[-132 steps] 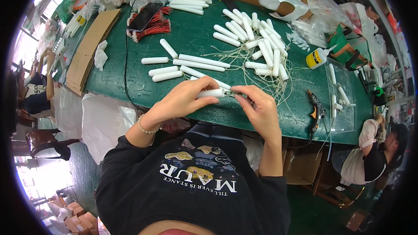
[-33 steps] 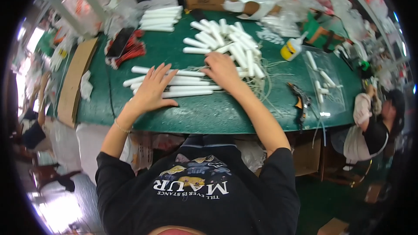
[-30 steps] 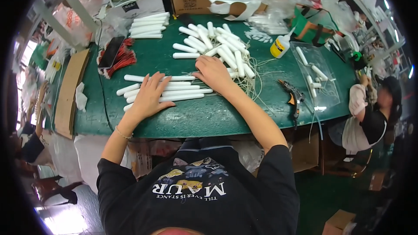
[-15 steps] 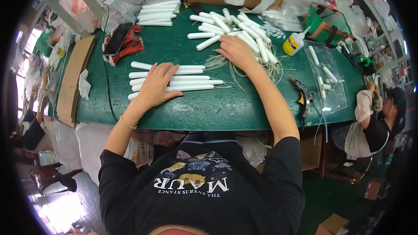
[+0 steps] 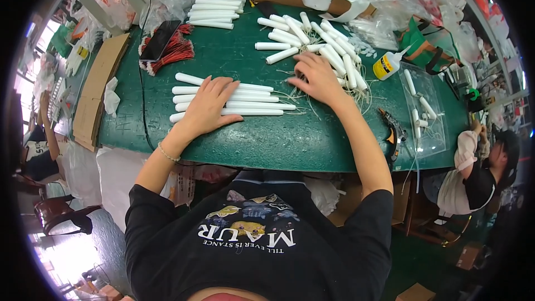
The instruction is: The worker is manually assembling small white cylindrical components with long thin wires attached.
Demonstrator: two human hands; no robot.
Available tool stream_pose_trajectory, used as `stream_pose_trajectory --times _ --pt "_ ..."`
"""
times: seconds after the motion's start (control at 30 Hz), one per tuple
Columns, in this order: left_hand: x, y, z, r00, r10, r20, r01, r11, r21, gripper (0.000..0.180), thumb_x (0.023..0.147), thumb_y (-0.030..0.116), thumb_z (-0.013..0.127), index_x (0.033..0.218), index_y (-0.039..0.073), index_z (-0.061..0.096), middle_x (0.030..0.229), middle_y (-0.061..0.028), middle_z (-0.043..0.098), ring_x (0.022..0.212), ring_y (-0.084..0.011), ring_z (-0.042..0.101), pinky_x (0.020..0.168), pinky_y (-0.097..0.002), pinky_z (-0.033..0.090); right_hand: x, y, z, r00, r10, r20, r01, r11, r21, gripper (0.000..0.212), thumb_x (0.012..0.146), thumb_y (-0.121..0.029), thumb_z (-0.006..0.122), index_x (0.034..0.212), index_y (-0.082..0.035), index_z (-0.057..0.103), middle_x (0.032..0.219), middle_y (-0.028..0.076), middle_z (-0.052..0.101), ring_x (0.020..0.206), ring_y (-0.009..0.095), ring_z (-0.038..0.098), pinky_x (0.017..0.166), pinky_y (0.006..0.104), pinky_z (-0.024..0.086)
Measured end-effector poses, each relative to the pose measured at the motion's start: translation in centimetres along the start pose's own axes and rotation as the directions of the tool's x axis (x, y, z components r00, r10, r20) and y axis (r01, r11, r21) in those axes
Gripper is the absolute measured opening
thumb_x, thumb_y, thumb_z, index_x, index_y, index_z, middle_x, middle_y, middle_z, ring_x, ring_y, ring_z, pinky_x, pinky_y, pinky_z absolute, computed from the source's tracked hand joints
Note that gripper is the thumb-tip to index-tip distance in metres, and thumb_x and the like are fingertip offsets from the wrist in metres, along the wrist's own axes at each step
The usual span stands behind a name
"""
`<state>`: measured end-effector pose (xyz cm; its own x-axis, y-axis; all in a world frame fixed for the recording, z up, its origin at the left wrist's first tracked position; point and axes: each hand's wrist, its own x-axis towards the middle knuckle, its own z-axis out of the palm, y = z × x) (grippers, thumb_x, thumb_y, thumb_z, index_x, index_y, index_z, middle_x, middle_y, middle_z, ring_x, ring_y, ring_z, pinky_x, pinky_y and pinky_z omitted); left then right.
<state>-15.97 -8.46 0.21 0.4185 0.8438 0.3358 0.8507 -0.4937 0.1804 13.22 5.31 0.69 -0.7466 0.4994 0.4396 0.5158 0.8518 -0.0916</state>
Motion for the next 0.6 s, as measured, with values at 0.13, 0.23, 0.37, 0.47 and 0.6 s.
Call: stream_pose_trajectory --times 0.13,0.23,0.37,0.47,0.6 --pt "0.1 -0.1 0.1 1.000 0.005 -0.002 -0.005 1.000 0.007 0.075 0.073 0.046 0.069 0.128 0.003 0.044 0.125 -0.0156 0.047 0.120 -0.0322 0.042 0.106 -0.0487 0.028 -1.6 1.7 -0.8 0.997 -0.016 0.074 0.020 0.998 -0.055 0.025 0.083 -0.028 0.063 0.081 -0.004 0.058 0.117 0.012 0.059 0.113 0.029 0.051 0.098 0.0414 0.037" --pt "0.1 -0.2 -0.1 1.000 0.004 0.004 -0.005 1.000 0.018 0.075 0.073 0.047 0.069 0.128 0.002 0.044 0.126 -0.0157 0.047 0.120 -0.0321 0.042 0.106 -0.0486 0.028 -1.6 2.8 -1.0 0.995 0.002 0.098 0.007 0.996 -0.090 0.023 0.084 -0.026 0.062 0.082 -0.002 0.061 0.117 0.010 0.060 0.112 0.027 0.052 0.097 0.0394 0.037" --pt "0.1 -0.3 0.0 1.000 0.006 -0.002 -0.006 1.000 0.010 0.076 0.073 0.047 0.069 0.128 0.002 0.044 0.126 -0.0158 0.046 0.120 -0.0321 0.042 0.106 -0.0482 0.028 -0.1 2.4 -0.6 0.996 0.091 0.016 -0.091 0.996 -0.010 0.019 0.082 -0.023 0.063 0.086 -0.004 0.062 0.100 0.010 0.064 0.096 0.027 0.058 0.087 0.0396 0.043" --pt "-0.1 -0.3 0.0 1.000 0.012 -0.017 -0.011 1.000 0.027 0.075 0.074 0.050 0.067 0.127 0.002 0.045 0.124 -0.0160 0.048 0.119 -0.0318 0.043 0.106 -0.0484 0.029 1.9 3.0 0.5 0.949 0.243 -0.200 -0.270 0.956 -0.116 0.017 0.081 -0.019 0.064 0.087 -0.004 0.062 0.090 0.010 0.062 0.088 0.027 0.057 0.073 0.0392 0.046" --pt "0.0 -0.2 0.0 0.999 0.024 -0.033 -0.022 0.999 0.049 0.075 0.075 0.053 0.065 0.126 0.001 0.046 0.123 -0.0163 0.049 0.118 -0.0312 0.044 0.105 -0.0486 0.029 4.5 4.5 1.7 0.927 0.246 -0.281 -0.329 0.896 -0.299 0.023 0.078 -0.024 0.068 0.088 -0.003 0.063 0.086 0.011 0.057 0.083 0.030 0.055 0.070 0.0417 0.046"
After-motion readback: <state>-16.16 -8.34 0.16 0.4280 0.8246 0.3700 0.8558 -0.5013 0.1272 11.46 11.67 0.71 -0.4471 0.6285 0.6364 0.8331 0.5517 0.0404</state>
